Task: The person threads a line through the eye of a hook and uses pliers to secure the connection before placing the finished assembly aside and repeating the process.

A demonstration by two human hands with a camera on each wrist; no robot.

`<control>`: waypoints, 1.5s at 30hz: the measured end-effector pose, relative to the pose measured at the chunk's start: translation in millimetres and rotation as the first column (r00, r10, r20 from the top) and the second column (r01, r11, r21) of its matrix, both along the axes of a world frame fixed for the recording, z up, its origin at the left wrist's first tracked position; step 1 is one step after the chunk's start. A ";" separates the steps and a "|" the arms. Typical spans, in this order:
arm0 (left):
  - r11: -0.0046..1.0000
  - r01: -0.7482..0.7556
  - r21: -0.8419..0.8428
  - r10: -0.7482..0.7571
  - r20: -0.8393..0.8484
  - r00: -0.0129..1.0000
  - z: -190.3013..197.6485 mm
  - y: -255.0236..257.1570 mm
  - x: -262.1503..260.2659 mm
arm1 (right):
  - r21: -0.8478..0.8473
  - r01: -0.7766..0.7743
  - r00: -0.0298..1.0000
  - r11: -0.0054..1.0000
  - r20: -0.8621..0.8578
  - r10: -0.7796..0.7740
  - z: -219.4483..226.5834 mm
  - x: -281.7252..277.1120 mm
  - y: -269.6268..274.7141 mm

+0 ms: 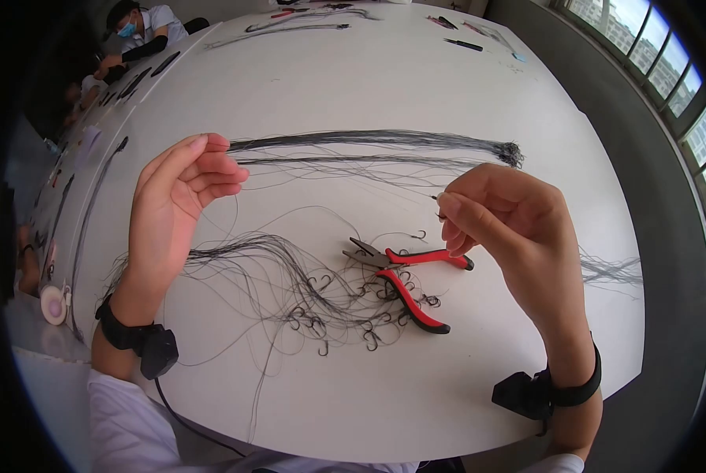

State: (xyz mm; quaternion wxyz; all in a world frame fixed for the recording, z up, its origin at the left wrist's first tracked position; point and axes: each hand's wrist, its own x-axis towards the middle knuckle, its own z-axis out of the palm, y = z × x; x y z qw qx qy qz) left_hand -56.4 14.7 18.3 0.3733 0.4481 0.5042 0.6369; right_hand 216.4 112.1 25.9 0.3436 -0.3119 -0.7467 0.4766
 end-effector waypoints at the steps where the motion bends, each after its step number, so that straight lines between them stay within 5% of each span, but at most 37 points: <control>1: 0.999 -0.007 -0.049 0.007 -0.004 1.000 -4.5 1.4 -4.5 | 0.002 0.000 1.000 1.000 0.000 0.000 1.3 0.6 4.4; 2: 0.999 -0.006 -0.047 0.006 -0.003 1.000 -3.8 4.1 -3.4 | -0.016 0.019 0.999 1.000 0.040 -0.018 2.8 1.6 9.1; 4: 0.964 -0.252 -0.080 0.264 0.280 0.923 -2.4 10.2 0.8 | -0.043 0.062 0.995 0.997 0.078 -0.059 2.4 3.4 18.3; 7: 0.991 -0.101 -0.083 0.122 0.314 0.941 -17.7 6.8 -37.7 | -0.087 0.203 0.966 0.975 0.180 -0.185 2.6 6.7 28.9; 9: 0.982 -0.156 -0.110 0.186 0.380 0.906 -17.3 7.5 -42.9 | -0.096 0.214 0.962 0.972 0.192 -0.193 -5.5 12.1 42.9; 12: 0.994 -0.052 -0.101 0.090 0.428 0.899 -25.4 4.7 -68.7 | -0.178 0.208 0.971 0.962 0.157 -0.181 -19.9 21.7 64.3; 19: 0.957 -0.244 -0.157 0.275 0.228 0.934 -26.7 -0.7 -96.5 | -0.086 0.265 0.917 0.960 0.329 -0.223 -26.6 36.0 88.2; 21: 0.826 -0.534 -0.181 0.542 -0.009 0.841 -25.7 0.6 -96.0 | -0.029 0.283 0.851 0.959 0.468 -0.237 -30.8 38.2 93.1; 25: 0.784 -0.603 -0.149 0.549 -0.288 0.784 -36.1 -1.7 -101.9 | 0.046 0.254 0.804 0.966 0.546 -0.237 -41.6 40.1 100.2; 29: 0.790 -0.610 -0.062 0.547 -0.379 0.747 -34.4 -0.6 -85.7 | 0.102 0.202 0.797 0.974 0.560 -0.224 -46.1 40.9 103.6; 31: 0.916 -0.397 -0.048 0.315 -0.525 0.790 -26.7 -1.3 -69.3 | 0.149 0.225 0.753 0.963 0.600 -0.268 -41.3 37.2 99.1; 32: 0.914 -0.404 -0.047 0.321 -0.527 0.787 -25.6 -0.1 -62.2 | 0.139 0.221 0.752 0.965 0.606 -0.259 -41.7 37.5 101.4; 34: 0.980 -0.122 -0.158 0.018 -0.538 0.843 -24.5 4.6 -45.3 | 0.125 0.224 0.765 0.967 0.592 -0.254 -40.3 36.4 98.6; 36: 0.985 0.016 -0.173 -0.112 -0.564 0.818 -23.4 5.6 -21.2 | 0.112 0.233 0.773 0.966 0.581 -0.254 -37.1 35.7 96.4; 42: 0.971 0.170 -0.169 -0.239 -0.632 0.737 -30.2 6.6 23.6 | 0.151 0.251 0.779 0.956 0.554 -0.292 -25.7 29.0 79.4; 44: 0.961 0.204 -0.188 -0.277 -0.626 0.729 -35.3 8.6 28.2 | 0.450 0.225 0.648 0.864 0.594 -0.478 -26.3 25.5 72.5; 45: 0.961 0.203 -0.186 -0.275 -0.624 0.731 -37.2 8.9 30.0 | 0.452 0.221 0.647 0.864 0.595 -0.477 -25.8 19.9 65.4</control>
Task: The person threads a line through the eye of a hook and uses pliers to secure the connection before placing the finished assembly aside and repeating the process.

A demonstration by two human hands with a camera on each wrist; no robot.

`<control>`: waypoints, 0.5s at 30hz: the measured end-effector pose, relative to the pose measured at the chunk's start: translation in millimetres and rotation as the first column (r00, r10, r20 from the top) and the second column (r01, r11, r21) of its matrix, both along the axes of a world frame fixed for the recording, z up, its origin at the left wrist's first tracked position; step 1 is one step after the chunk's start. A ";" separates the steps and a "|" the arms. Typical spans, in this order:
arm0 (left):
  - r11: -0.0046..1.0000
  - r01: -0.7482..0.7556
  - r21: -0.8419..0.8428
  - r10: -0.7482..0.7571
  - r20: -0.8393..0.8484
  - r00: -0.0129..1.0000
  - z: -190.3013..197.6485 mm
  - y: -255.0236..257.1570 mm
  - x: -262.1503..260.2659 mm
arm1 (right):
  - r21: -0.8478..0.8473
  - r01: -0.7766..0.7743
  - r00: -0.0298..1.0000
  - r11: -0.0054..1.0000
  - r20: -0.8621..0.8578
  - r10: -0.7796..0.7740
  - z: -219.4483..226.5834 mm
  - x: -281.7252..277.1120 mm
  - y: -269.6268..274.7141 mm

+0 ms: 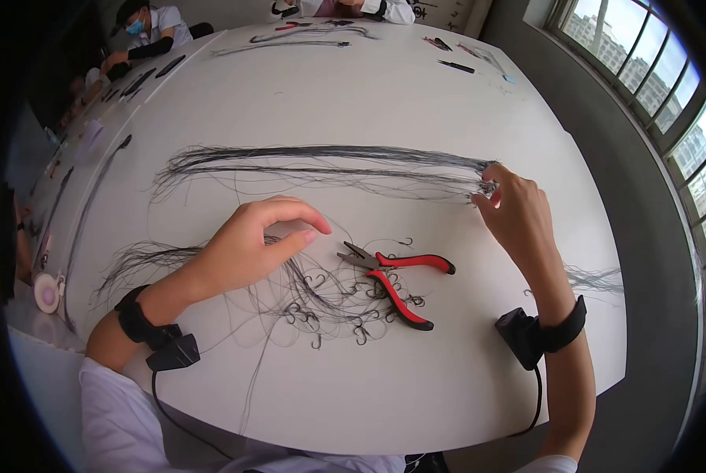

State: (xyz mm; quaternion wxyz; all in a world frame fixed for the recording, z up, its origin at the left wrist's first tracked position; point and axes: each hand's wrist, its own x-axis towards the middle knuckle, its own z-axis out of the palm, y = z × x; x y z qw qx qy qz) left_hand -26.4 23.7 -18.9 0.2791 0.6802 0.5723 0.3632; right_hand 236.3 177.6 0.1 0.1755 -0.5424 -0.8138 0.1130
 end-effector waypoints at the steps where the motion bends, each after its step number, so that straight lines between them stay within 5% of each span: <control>1: 1.000 0.017 -0.018 -0.017 0.031 0.999 -1.6 0.2 1.4 | 0.107 -0.126 0.992 0.986 -0.017 0.128 1.9 -7.9 -9.6; 2: 0.999 0.035 -0.037 -0.032 0.060 0.998 -2.8 0.7 2.6 | 0.213 -0.246 0.967 0.946 -0.021 0.256 3.3 -14.9 -17.6; 4: 0.998 0.037 -0.045 -0.034 0.072 0.997 -3.6 2.5 4.3 | 0.104 -0.390 0.921 0.915 0.015 0.390 4.9 -23.7 -27.2; 10: 0.999 0.048 -0.010 -0.046 0.112 0.993 -9.1 5.8 1.6 | 0.149 -0.280 0.960 0.948 0.062 0.274 -5.2 -17.7 -14.7; 15: 0.999 0.039 -0.012 -0.038 0.120 0.992 -12.4 7.4 1.3 | 0.071 -0.425 0.894 0.902 -0.123 0.431 5.3 -31.6 -31.5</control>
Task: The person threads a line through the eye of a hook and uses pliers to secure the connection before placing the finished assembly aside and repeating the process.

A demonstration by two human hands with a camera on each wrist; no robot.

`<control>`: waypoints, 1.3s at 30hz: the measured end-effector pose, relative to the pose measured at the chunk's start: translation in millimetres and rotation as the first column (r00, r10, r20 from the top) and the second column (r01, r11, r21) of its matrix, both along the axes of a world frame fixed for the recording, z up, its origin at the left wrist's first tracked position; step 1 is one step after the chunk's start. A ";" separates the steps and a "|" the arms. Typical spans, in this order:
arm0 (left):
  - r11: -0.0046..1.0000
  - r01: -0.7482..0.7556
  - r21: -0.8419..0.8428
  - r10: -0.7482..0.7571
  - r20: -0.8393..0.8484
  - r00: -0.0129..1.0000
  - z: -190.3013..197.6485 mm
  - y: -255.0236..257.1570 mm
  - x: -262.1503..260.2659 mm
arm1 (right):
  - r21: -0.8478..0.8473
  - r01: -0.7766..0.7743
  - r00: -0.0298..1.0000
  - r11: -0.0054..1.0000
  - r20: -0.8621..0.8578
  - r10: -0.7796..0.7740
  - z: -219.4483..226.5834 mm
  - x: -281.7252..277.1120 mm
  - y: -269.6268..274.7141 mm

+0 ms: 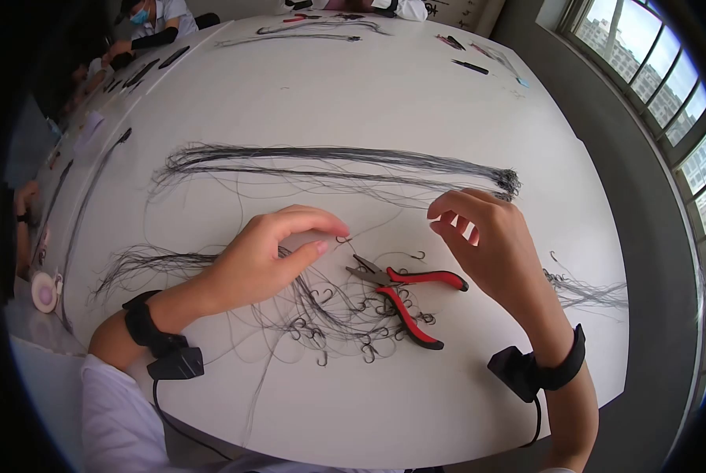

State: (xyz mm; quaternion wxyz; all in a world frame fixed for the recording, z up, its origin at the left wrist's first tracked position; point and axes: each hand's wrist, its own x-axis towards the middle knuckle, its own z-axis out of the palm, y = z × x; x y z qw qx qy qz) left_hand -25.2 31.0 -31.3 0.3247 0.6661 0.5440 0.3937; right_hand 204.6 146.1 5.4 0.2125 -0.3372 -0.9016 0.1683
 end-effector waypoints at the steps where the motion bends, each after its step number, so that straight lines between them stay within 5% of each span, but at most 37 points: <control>1: 1.000 0.000 -0.002 0.000 -0.007 1.000 -0.6 0.1 0.7 | -0.014 -0.074 0.997 0.997 -0.013 0.074 0.1 -7.9 -4.8; 3: 0.999 -0.013 -0.036 0.017 0.098 0.995 -2.5 0.0 2.1 | 0.116 -0.231 0.973 0.966 0.040 0.228 -9.7 -26.7 -13.4; 11: 0.996 0.023 -0.085 -0.012 0.135 0.991 -2.0 -1.9 -0.5 | 0.156 -0.400 0.915 0.903 0.126 0.383 -25.8 -53.2 -7.2; 15: 0.991 0.019 -0.131 -0.002 0.125 0.992 -0.3 -2.7 -1.9 | 0.093 -0.360 0.932 0.928 0.077 0.354 -24.2 -50.4 -10.0; 17: 0.992 0.009 -0.125 0.010 0.155 0.988 -0.9 -3.3 0.5 | -0.165 -0.290 0.957 0.943 -0.070 0.282 -22.2 -48.8 -8.0; 21: 1.000 0.009 0.028 -0.018 0.334 0.942 -5.5 0.3 2.4 | -0.132 -0.319 0.945 0.939 -0.116 0.305 -27.9 -48.9 -2.2; 23: 1.000 -0.009 -0.018 0.015 0.389 0.921 -2.2 0.5 1.1 | -0.032 -0.352 0.931 0.936 -0.119 0.346 -26.4 -51.9 -4.7; 30: 0.995 -0.079 -0.053 0.094 0.445 0.891 2.4 -1.5 1.7 | -0.108 -0.311 0.934 0.944 -0.219 0.283 -30.0 -58.8 -14.2; 32: 0.996 -0.080 -0.039 0.090 0.444 0.891 4.1 -3.4 2.1 | -0.377 -0.196 0.965 0.905 -0.240 0.109 -23.1 -60.0 -19.2; 36: 0.994 -0.089 0.057 0.063 0.362 0.930 5.8 -3.8 3.6 | -0.570 -0.163 0.970 0.805 -0.241 0.025 -13.9 -58.8 -21.6; 38: 0.994 -0.086 0.062 0.058 0.364 0.930 6.8 -5.0 2.9 | -0.751 -0.197 0.956 0.630 -0.291 -0.048 -8.1 -57.9 -22.5; 39: 0.994 -0.084 0.069 0.053 0.366 0.929 7.6 -5.5 2.6 | -0.753 -0.195 0.955 0.629 -0.292 -0.053 -7.0 -57.3 -21.6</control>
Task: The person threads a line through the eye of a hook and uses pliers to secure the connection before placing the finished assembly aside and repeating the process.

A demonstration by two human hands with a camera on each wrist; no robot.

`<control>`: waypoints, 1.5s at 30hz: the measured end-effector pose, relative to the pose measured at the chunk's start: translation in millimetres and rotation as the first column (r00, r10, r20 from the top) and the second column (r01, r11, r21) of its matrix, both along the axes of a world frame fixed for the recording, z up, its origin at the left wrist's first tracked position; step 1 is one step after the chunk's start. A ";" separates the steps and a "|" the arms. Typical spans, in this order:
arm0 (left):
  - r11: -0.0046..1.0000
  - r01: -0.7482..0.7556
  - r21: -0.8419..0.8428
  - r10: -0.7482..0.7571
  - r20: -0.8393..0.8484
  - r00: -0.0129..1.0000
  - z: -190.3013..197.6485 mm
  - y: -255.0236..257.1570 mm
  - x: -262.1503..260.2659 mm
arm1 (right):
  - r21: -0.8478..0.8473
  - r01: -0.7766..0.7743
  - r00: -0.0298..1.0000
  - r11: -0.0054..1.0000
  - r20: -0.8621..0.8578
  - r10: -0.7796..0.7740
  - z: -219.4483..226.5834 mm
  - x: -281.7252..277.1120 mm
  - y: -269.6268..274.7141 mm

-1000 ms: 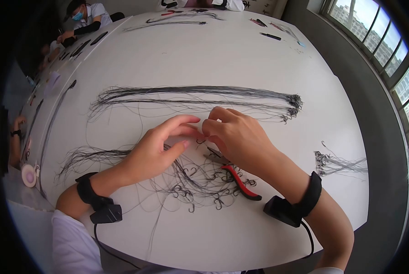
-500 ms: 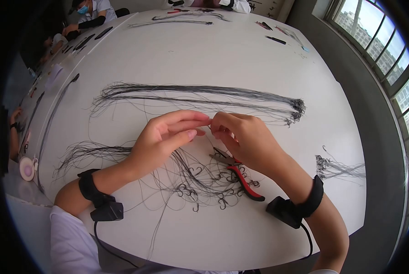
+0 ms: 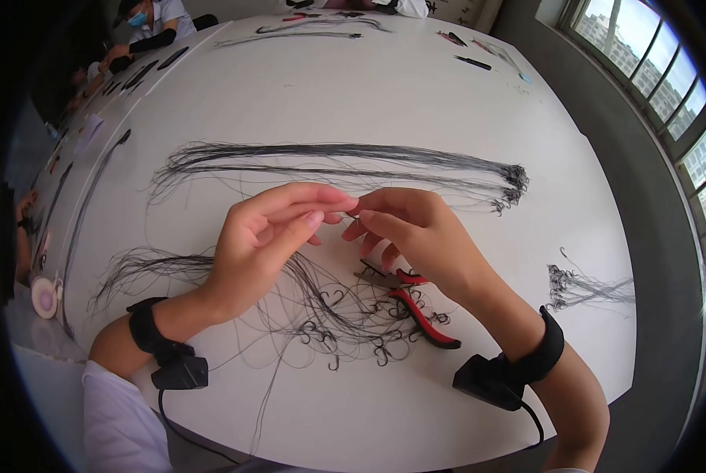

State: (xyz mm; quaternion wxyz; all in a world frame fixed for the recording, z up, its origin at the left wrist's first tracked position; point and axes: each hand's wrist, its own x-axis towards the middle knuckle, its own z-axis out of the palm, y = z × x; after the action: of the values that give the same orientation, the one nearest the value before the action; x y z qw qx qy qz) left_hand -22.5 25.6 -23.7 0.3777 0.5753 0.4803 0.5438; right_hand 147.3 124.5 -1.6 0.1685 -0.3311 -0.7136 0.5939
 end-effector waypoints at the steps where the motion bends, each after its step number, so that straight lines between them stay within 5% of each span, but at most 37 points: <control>1: 1.000 0.003 -0.001 -0.003 -0.001 1.000 0.8 -0.3 0.4 | -0.063 -0.029 0.999 0.998 -0.029 0.027 1.4 0.9 1.9; 11: 0.997 0.060 -0.048 -0.056 0.082 0.995 8.8 -4.2 6.1 | -0.308 -0.157 0.973 0.938 -0.213 0.093 0.1 7.6 4.6; 25: 0.998 0.031 -0.062 -0.021 0.156 0.988 6.0 -5.3 4.3 | -0.288 -0.125 0.979 0.949 -0.190 0.071 1.9 9.8 -1.9; 30: 0.992 0.050 -0.117 -0.013 0.302 0.953 9.9 -7.1 5.0 | -0.273 -0.127 0.979 0.954 -0.187 0.077 2.8 12.9 -3.3; 33: 0.990 0.006 -0.140 0.048 0.377 0.925 14.2 -7.4 5.5 | -0.170 -0.147 0.975 0.974 -0.192 0.114 7.3 16.7 -4.9; 35: 0.981 0.076 -0.179 0.023 0.497 0.867 18.0 -6.0 4.9 | 0.223 -0.022 0.985 0.975 -0.165 0.060 8.2 17.0 -9.6; 36: 0.963 0.158 -0.219 0.010 0.614 0.789 21.0 -6.3 3.4 | 0.231 -0.031 0.980 0.973 -0.183 0.075 11.2 18.4 -11.5; 37: 0.928 0.268 -0.259 -0.001 0.717 0.697 23.8 -7.4 2.2 | 0.487 -0.001 0.992 0.874 -0.112 0.063 15.9 23.0 -13.4; 38: 0.933 0.253 -0.257 0.002 0.705 0.709 27.9 -9.1 1.7 | 0.707 0.017 0.999 0.707 -0.048 0.024 17.8 26.8 -13.9; 40: 0.859 0.468 -0.209 -0.102 0.826 0.555 32.5 -12.8 4.4 | 0.760 0.060 0.995 0.647 -0.101 0.027 13.0 30.4 -12.7; 45: 0.826 0.529 -0.197 -0.111 0.862 0.495 36.0 -17.0 10.5 | 0.818 0.092 0.995 0.567 -0.098 -0.020 5.9 37.0 -14.8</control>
State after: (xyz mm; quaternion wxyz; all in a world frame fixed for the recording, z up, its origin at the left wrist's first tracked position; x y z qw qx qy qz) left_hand -12.1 8.5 12.3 0.7719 0.2347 0.2375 0.5411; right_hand 184.3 109.7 4.3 0.3494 -0.2141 -0.8896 0.2016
